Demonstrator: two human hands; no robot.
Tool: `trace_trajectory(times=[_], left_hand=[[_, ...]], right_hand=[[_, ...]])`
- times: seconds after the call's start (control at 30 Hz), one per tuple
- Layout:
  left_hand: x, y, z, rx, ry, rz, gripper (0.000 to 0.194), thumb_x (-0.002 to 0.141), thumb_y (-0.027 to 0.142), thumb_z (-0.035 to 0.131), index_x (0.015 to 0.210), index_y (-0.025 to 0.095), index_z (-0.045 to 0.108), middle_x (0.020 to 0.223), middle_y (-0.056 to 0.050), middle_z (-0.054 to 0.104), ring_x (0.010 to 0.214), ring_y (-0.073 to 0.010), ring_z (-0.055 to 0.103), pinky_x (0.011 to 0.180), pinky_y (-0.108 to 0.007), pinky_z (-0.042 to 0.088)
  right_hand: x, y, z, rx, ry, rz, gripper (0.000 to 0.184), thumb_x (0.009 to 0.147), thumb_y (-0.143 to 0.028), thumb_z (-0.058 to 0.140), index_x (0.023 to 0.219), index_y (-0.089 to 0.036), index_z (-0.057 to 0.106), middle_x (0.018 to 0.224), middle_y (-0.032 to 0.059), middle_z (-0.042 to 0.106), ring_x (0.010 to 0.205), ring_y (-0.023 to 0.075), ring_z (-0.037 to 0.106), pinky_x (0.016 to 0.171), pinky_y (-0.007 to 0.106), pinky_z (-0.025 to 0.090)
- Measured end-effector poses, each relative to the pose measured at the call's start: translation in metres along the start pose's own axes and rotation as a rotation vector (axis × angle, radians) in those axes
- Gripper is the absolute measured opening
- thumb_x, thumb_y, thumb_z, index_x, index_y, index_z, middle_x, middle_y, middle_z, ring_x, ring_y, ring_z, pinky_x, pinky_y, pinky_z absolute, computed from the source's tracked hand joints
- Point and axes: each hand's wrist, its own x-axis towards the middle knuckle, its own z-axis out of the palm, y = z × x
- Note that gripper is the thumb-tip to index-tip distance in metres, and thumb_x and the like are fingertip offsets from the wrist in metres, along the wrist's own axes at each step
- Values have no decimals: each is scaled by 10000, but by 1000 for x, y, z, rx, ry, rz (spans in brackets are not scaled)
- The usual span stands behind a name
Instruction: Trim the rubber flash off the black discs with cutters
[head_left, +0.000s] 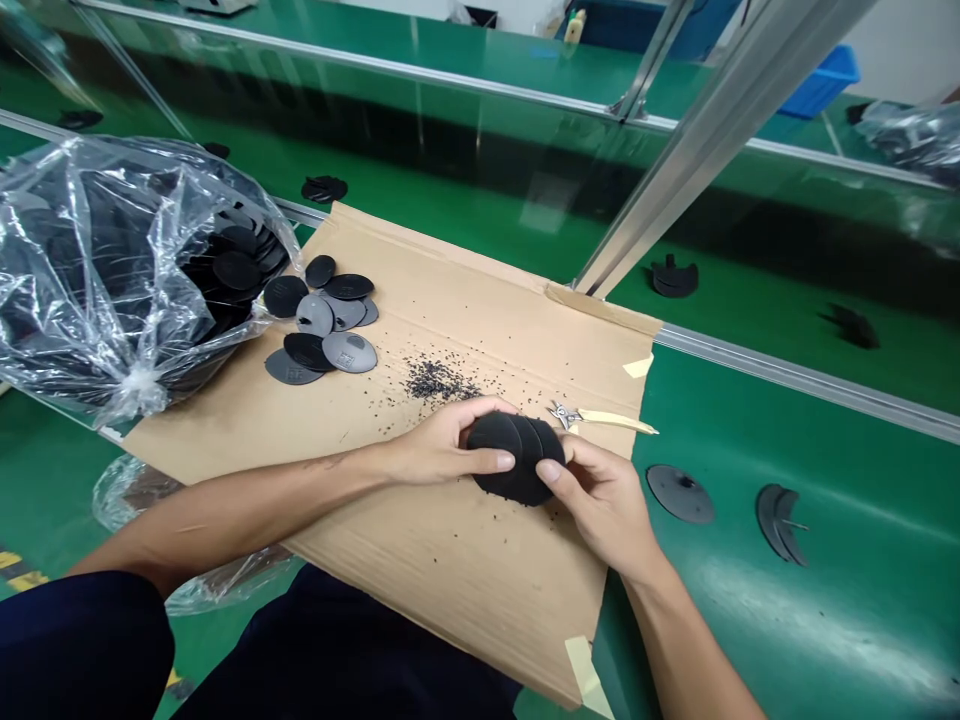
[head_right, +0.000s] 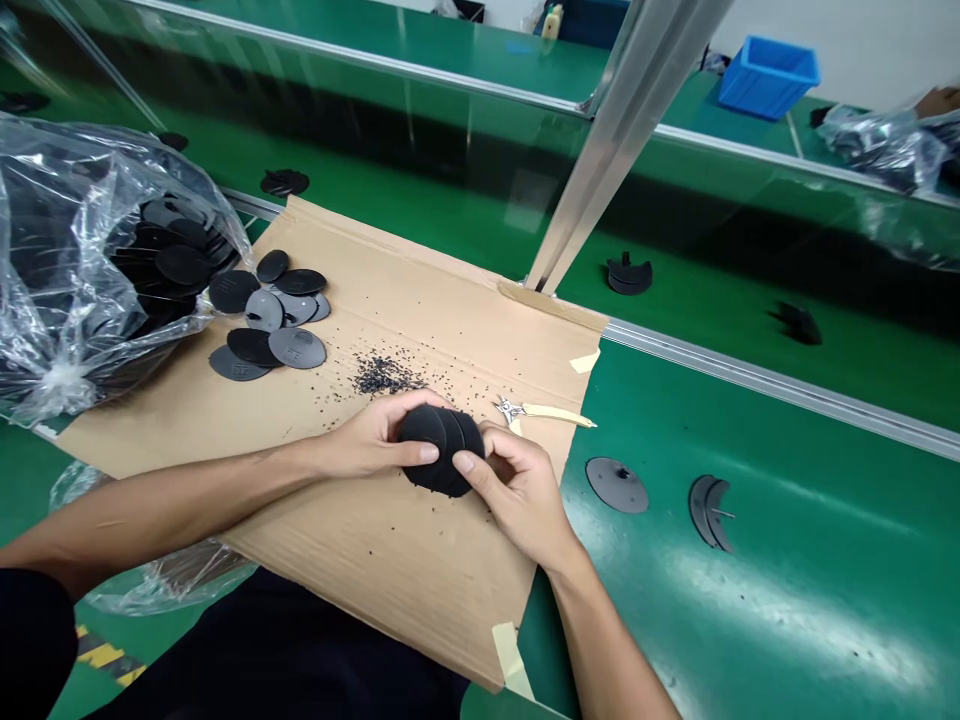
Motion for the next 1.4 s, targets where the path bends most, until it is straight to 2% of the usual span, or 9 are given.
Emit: trace_trajectory(times=[0.23, 0.33, 0.43, 0.6, 0.7, 0.87, 1.2, 1.3, 1.4], left_hand=[[-3, -4, 3, 227, -9, 176, 443, 866, 557, 697, 1051, 155, 708, 1009, -79, 702, 953, -190, 636, 842, -282, 505], [-2, -6, -1, 210, -45, 122, 697, 903, 763, 454, 1075, 149, 735, 1027, -107, 720, 812, -164, 624, 700, -253, 482], [3, -5, -6, 187, -53, 7, 861, 909, 826, 259, 1049, 140, 761, 896, -102, 722, 626, -122, 544, 567, -231, 408], [13, 5, -11, 214, -96, 11, 578, 789, 679, 713, 965, 132, 776, 894, -92, 704, 688, -123, 571, 619, -230, 443], [14, 5, -10, 184, -113, -26, 509, 712, 580, 835, 916, 119, 759, 876, -82, 695, 705, -120, 587, 640, -230, 463], [8, 0, -4, 221, -130, -69, 439, 762, 522, 819, 910, 118, 733, 701, -2, 589, 582, -74, 475, 564, -202, 401], [10, 29, -9, 693, -146, 191, 280, 874, 432, 728, 924, 162, 787, 830, -68, 660, 666, -120, 521, 639, -247, 425], [31, 44, -26, 829, -52, 218, 297, 844, 458, 738, 898, 172, 798, 840, -74, 674, 674, -137, 537, 618, -254, 428], [69, 66, -49, 1023, 192, 295, 287, 810, 449, 726, 859, 174, 794, 881, -74, 693, 712, -157, 562, 676, -279, 464]], right_hand=[[-3, 5, 5, -280, 53, -181, 264, 926, -379, 672, 746, -214, 572, 720, 3, 594, 673, 157, 553, 616, 292, 472], [-4, 5, 4, -431, 68, -336, 103, 936, -283, 660, 880, -208, 619, 855, 45, 674, 778, 182, 636, 694, 317, 512], [-4, 7, 1, -561, 114, -515, 59, 940, -229, 657, 915, -212, 606, 892, 66, 691, 796, 192, 652, 694, 325, 506], [0, 15, -4, -684, 172, -659, 76, 959, -196, 594, 893, -233, 587, 850, 57, 695, 732, 192, 627, 667, 332, 465], [-1, 19, -3, -755, 165, -712, 123, 977, -202, 545, 860, -231, 571, 833, 54, 684, 697, 188, 598, 639, 326, 431], [-5, 22, 2, -788, 143, -681, 174, 989, -223, 503, 827, -221, 567, 813, 53, 646, 708, 182, 564, 619, 306, 391], [-5, 29, 5, -808, 311, -567, 176, 981, -186, 477, 840, -184, 582, 850, 58, 627, 724, 174, 532, 626, 291, 394], [-4, 31, 2, -890, 368, -492, 110, 984, -219, 547, 902, -170, 602, 935, 77, 634, 786, 190, 571, 661, 301, 424], [-5, 33, 2, -974, 356, -440, 93, 959, -212, 609, 875, -176, 601, 973, 78, 624, 793, 192, 579, 653, 308, 425]])
